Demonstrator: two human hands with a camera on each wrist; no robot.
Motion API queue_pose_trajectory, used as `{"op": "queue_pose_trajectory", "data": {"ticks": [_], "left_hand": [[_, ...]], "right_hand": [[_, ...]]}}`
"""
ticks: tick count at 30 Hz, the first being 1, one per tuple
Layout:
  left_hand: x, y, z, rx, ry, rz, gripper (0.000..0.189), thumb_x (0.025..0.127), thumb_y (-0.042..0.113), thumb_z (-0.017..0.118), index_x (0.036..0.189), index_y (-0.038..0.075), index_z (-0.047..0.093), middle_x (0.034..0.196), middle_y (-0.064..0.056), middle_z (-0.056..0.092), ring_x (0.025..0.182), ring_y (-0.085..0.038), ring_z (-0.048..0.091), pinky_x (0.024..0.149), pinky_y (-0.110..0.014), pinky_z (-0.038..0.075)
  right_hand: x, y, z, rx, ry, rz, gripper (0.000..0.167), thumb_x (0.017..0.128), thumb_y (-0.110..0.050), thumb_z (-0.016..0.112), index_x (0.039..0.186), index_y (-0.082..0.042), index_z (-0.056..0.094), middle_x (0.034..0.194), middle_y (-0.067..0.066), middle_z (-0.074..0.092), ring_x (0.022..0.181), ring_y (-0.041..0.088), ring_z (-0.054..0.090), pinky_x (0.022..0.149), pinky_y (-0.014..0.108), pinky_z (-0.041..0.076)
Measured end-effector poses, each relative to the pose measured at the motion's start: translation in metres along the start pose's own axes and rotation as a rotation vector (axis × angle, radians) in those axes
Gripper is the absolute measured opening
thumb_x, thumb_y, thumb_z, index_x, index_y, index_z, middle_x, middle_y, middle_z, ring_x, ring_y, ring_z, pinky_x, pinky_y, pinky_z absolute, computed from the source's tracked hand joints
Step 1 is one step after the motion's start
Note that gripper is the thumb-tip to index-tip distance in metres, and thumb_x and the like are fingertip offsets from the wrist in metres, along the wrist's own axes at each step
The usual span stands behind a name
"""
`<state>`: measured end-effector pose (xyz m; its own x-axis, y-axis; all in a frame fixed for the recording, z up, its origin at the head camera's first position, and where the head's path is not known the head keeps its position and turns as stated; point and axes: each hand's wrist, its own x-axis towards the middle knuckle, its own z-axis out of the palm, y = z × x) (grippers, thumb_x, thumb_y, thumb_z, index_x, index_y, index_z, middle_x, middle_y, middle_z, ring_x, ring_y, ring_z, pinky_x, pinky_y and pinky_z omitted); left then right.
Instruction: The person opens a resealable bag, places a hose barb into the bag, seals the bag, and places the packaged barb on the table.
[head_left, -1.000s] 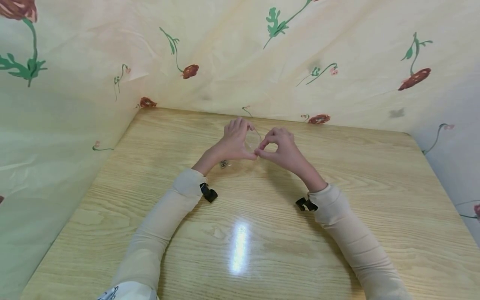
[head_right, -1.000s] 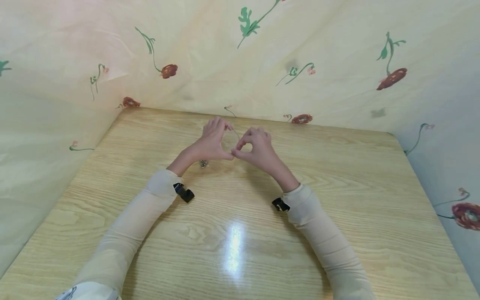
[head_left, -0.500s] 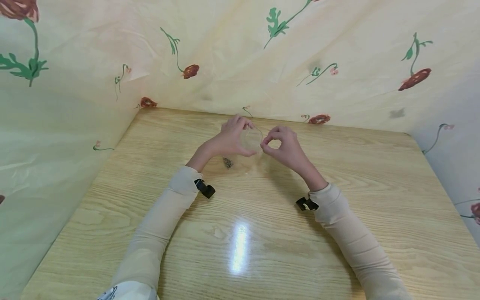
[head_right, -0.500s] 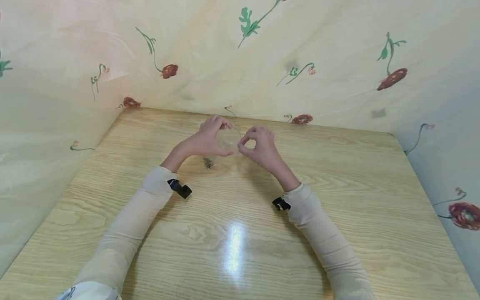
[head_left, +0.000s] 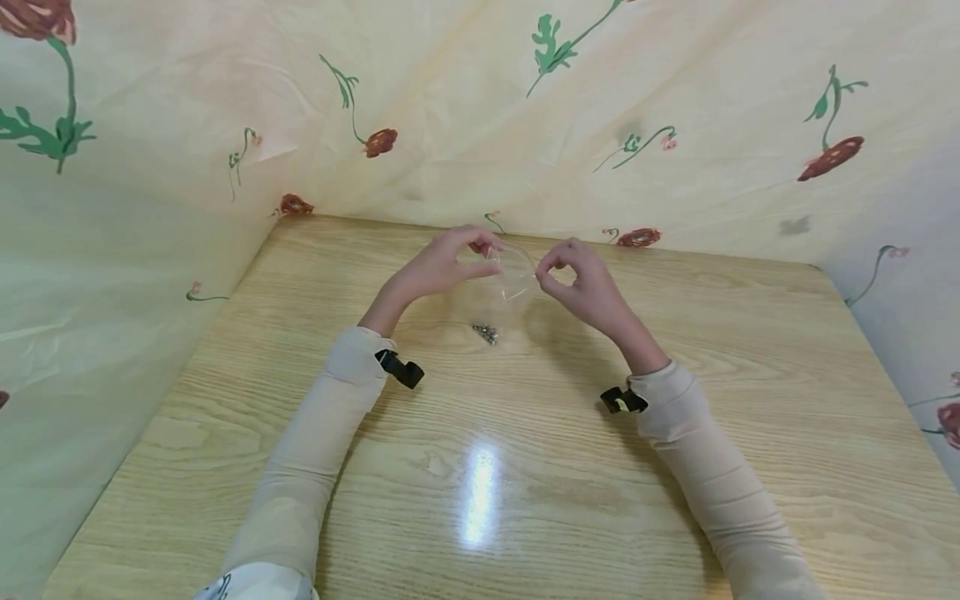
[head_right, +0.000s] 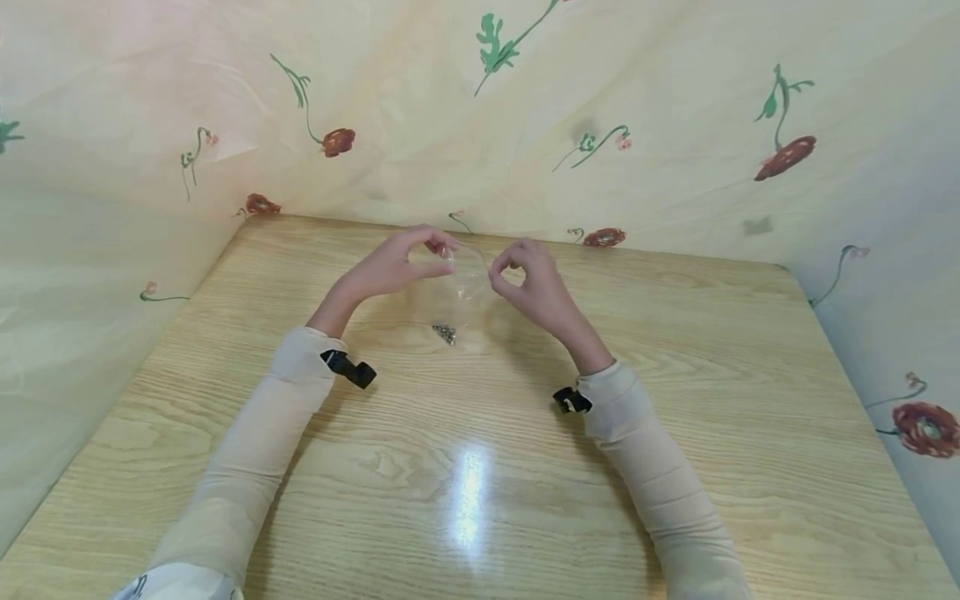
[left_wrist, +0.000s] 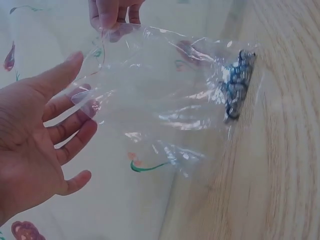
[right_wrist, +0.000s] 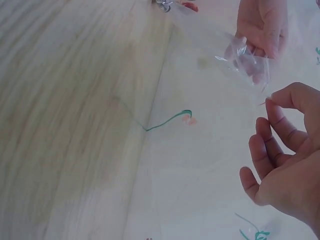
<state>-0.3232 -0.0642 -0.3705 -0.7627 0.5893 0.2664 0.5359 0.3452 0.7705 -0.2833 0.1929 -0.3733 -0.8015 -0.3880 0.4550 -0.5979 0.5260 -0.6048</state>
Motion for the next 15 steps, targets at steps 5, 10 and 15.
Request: {"op": "queue_pose_trajectory", "data": {"ticks": [5, 10, 15], "left_hand": [[-0.001, 0.001, -0.002, -0.032, 0.061, -0.012, 0.025, 0.099, 0.015, 0.066, 0.118, 0.001, 0.07, 0.114, -0.012, 0.069, 0.107, -0.022, 0.061, 0.103, -0.041, 0.046], [-0.002, 0.003, -0.004, -0.052, 0.122, -0.031, 0.021, 0.098, 0.015, 0.067, 0.112, 0.0, 0.072, 0.112, -0.013, 0.07, 0.106, -0.022, 0.062, 0.102, -0.036, 0.047], [-0.003, 0.001, -0.004, -0.094, 0.157, -0.042, 0.019, 0.098, 0.018, 0.068, 0.109, 0.004, 0.073, 0.109, -0.01, 0.069, 0.103, -0.019, 0.061, 0.099, -0.034, 0.047]], "right_hand": [[0.0, 0.007, -0.002, 0.034, 0.016, -0.057, 0.006, 0.093, 0.003, 0.065, 0.091, 0.0, 0.069, 0.094, 0.016, 0.068, 0.093, 0.032, 0.054, 0.091, 0.036, 0.038], [0.001, 0.013, -0.005, 0.042, 0.01, -0.078, 0.006, 0.095, 0.004, 0.062, 0.094, 0.001, 0.068, 0.094, 0.016, 0.066, 0.093, 0.025, 0.054, 0.091, 0.039, 0.038], [0.001, 0.015, -0.008, 0.038, -0.005, -0.045, 0.006, 0.098, 0.001, 0.06, 0.097, 0.002, 0.066, 0.098, 0.016, 0.064, 0.097, 0.024, 0.053, 0.094, 0.044, 0.04]]}}
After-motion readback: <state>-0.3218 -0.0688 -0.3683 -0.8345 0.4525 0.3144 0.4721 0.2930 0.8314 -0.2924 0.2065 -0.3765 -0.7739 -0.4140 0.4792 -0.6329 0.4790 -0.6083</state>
